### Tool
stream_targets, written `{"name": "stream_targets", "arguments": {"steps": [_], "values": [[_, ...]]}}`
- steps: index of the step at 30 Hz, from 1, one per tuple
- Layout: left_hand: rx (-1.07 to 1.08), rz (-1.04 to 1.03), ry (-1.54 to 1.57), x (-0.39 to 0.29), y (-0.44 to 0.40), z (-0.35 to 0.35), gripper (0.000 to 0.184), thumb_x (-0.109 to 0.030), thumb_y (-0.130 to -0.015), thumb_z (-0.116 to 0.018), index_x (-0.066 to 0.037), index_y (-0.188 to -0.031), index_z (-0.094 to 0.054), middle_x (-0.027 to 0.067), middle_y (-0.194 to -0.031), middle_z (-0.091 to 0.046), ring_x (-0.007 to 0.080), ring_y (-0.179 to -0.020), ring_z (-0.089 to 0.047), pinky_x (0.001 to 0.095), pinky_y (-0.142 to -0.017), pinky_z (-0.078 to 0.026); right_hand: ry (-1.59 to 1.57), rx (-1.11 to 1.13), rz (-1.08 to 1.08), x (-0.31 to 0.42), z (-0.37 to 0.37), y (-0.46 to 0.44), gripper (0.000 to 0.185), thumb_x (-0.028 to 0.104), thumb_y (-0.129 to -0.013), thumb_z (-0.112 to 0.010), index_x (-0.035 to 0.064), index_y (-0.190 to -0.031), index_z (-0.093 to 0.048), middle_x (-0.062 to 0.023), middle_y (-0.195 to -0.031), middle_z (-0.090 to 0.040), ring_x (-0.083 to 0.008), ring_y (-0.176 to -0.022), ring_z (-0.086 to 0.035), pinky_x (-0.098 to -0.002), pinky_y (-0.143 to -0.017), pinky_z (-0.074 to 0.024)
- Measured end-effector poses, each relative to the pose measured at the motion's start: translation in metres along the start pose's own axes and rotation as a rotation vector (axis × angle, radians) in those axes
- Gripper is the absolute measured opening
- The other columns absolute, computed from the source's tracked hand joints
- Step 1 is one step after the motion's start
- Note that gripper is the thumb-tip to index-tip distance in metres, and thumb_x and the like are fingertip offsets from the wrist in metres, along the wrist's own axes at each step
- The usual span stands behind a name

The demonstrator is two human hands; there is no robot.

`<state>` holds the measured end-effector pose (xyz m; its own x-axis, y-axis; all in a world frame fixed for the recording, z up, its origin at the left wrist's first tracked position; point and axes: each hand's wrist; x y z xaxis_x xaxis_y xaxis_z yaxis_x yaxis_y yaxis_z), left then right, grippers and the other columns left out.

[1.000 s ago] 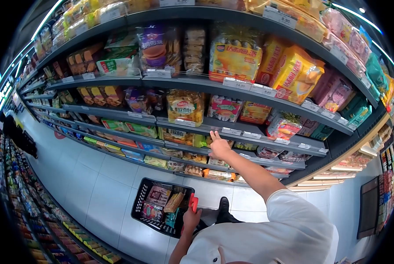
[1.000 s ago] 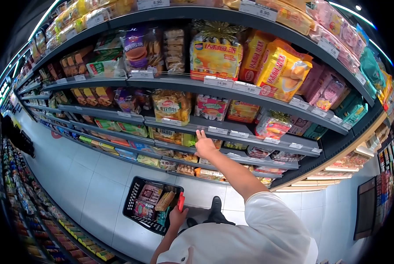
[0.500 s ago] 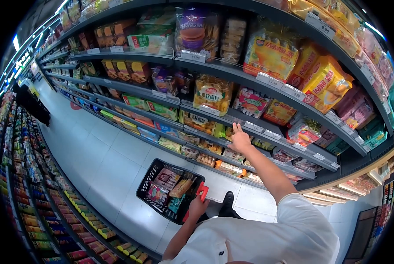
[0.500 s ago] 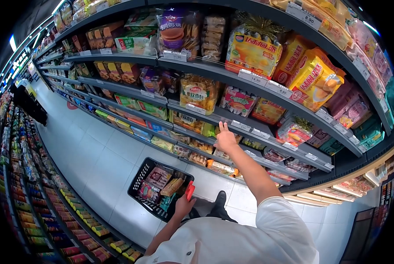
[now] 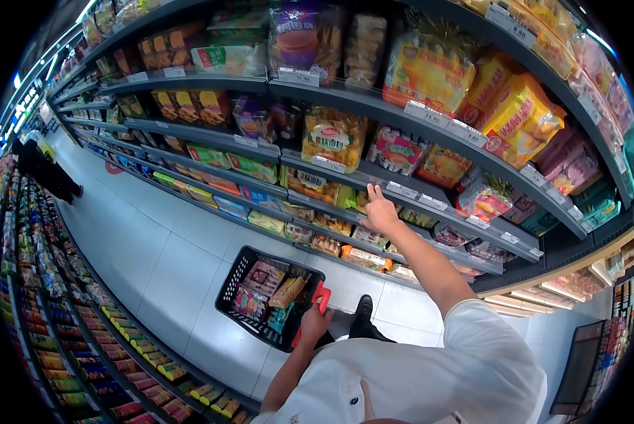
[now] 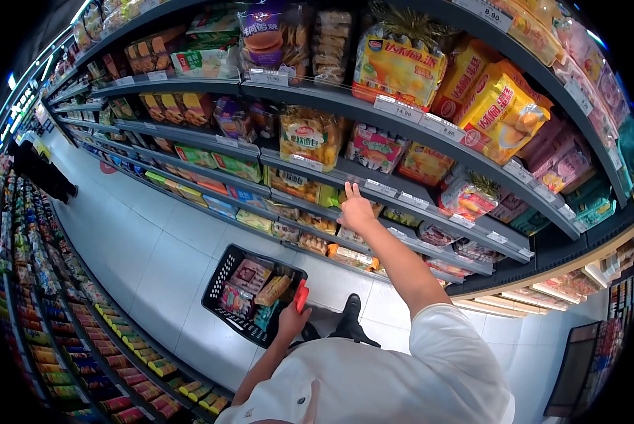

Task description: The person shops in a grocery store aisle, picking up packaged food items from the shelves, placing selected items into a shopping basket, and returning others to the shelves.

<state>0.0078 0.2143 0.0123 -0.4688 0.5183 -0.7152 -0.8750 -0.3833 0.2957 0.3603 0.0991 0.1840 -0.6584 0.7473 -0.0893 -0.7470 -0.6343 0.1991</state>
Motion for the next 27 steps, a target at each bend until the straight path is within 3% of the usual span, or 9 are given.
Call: {"name": "stream_targets", "arguments": {"steps": [14,17,21,27], "values": [[0.034,0.054,0.006,-0.009,0.001,0.009,0.045,-0.039,-0.087,-0.076,0.002,-0.102,-0.067,0.0254,-0.09,-0.072,0.0437,-0.089,-0.071,0.0518,-0.077,-0.056,-0.008,0.007,-0.013,0.003,0.006,0.001,0.044,0.043,-0.081,-0.081,0.0039,-0.1,-0.079,-0.0258,-0.166,-0.025,-0.0401,-0.151,-0.034,-0.0421,-0.101,-0.0538],[0.042,0.063,0.005,-0.012,0.001,0.011,0.045,-0.039,-0.087,-0.076,0.003,-0.103,-0.066,0.0259,-0.092,-0.072,0.0437,-0.091,-0.071,0.0517,-0.079,-0.056,-0.019,-0.049,-0.009,0.001,-0.001,0.0,0.042,0.043,-0.079,-0.082,0.0016,-0.087,-0.078,-0.0254,-0.166,-0.025,-0.0376,-0.151,-0.035,-0.0414,-0.098,-0.0553],[0.059,0.08,0.001,-0.012,0.001,0.011,0.046,-0.038,-0.087,-0.076,0.003,-0.106,-0.066,0.0262,-0.095,-0.072,0.0437,-0.093,-0.07,0.0521,-0.081,-0.056,-0.017,-0.028,-0.023,0.003,0.003,0.001,0.043,0.044,-0.081,-0.081,0.0016,-0.088,-0.078,-0.0248,-0.167,-0.025,-0.0367,-0.151,-0.035,-0.041,-0.097,-0.0553],[0.06,0.084,0.021,-0.013,0.001,0.013,0.047,-0.038,-0.087,-0.076,0.002,-0.108,-0.066,0.0257,-0.094,-0.073,0.0441,-0.092,-0.07,0.0528,-0.08,-0.055,0.017,0.045,-0.026,0.007,0.013,0.002,0.046,0.045,-0.085,-0.079,0.0021,-0.102,-0.078,-0.0252,-0.168,-0.021,-0.0379,-0.153,-0.031,-0.0419,-0.101,-0.0544]]}}
Point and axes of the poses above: each hand's wrist, its own y-axis away from the middle knuckle, its own z-axis out of the back of the hand, x = y × z
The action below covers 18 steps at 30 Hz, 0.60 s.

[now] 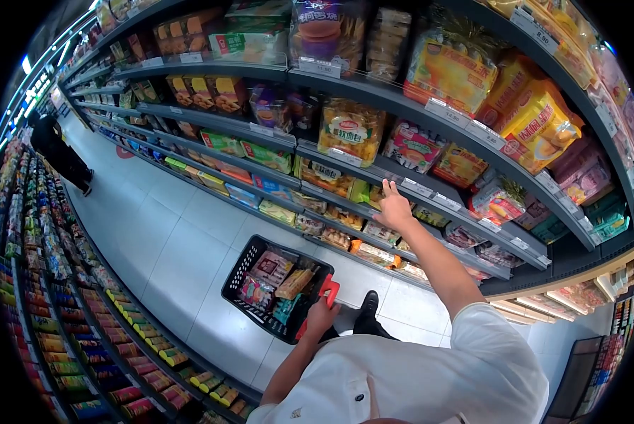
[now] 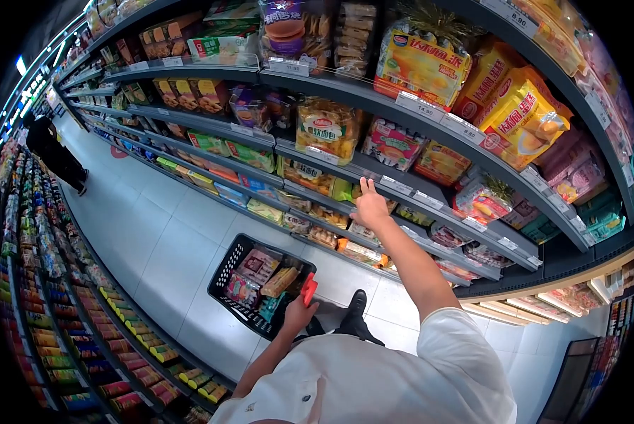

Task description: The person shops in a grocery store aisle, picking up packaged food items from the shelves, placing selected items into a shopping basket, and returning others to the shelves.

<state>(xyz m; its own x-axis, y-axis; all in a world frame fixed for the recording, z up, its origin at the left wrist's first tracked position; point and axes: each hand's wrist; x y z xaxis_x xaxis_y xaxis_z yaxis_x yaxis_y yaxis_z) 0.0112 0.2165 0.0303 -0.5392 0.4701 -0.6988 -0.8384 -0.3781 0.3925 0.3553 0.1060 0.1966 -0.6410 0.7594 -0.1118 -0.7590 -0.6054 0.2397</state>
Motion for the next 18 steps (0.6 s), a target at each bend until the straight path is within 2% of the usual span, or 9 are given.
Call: {"name": "stream_targets", "arguments": {"steps": [6,11,18], "values": [[0.0,0.006,-0.039,-0.0017,0.0,-0.0005,0.046,-0.039,-0.087,-0.076,0.002,-0.105,-0.066,0.0254,-0.092,-0.072,0.0444,-0.09,-0.07,0.0526,-0.078,-0.056,-0.005,-0.014,0.011,-0.0032,-0.0039,-0.0004,0.046,0.043,-0.084,-0.08,0.0033,-0.107,-0.078,-0.0249,-0.168,-0.021,-0.0392,-0.153,-0.03,-0.0424,-0.103,-0.053],[-0.014,0.007,-0.028,-0.0033,-0.0005,-0.0007,0.047,-0.041,-0.087,-0.076,0.002,-0.102,-0.066,0.0249,-0.091,-0.073,0.0437,-0.089,-0.071,0.0516,-0.077,-0.056,-0.027,-0.002,0.011,-0.0047,-0.006,-0.0008,0.043,0.041,-0.084,-0.081,0.0049,-0.108,-0.079,-0.0266,-0.167,-0.02,-0.0407,-0.152,-0.03,-0.0437,-0.1,-0.0547],[-0.006,0.009,0.003,-0.0063,0.001,0.0035,0.046,-0.04,-0.085,-0.078,0.002,-0.102,-0.066,0.0257,-0.09,-0.072,0.0444,-0.089,-0.071,0.0517,-0.077,-0.056,-0.077,-0.011,0.004,-0.0054,-0.0088,-0.0009,0.044,0.042,-0.083,-0.081,0.0021,-0.1,-0.079,-0.0257,-0.168,-0.021,-0.0397,-0.153,-0.03,-0.0436,-0.102,-0.053]]}}
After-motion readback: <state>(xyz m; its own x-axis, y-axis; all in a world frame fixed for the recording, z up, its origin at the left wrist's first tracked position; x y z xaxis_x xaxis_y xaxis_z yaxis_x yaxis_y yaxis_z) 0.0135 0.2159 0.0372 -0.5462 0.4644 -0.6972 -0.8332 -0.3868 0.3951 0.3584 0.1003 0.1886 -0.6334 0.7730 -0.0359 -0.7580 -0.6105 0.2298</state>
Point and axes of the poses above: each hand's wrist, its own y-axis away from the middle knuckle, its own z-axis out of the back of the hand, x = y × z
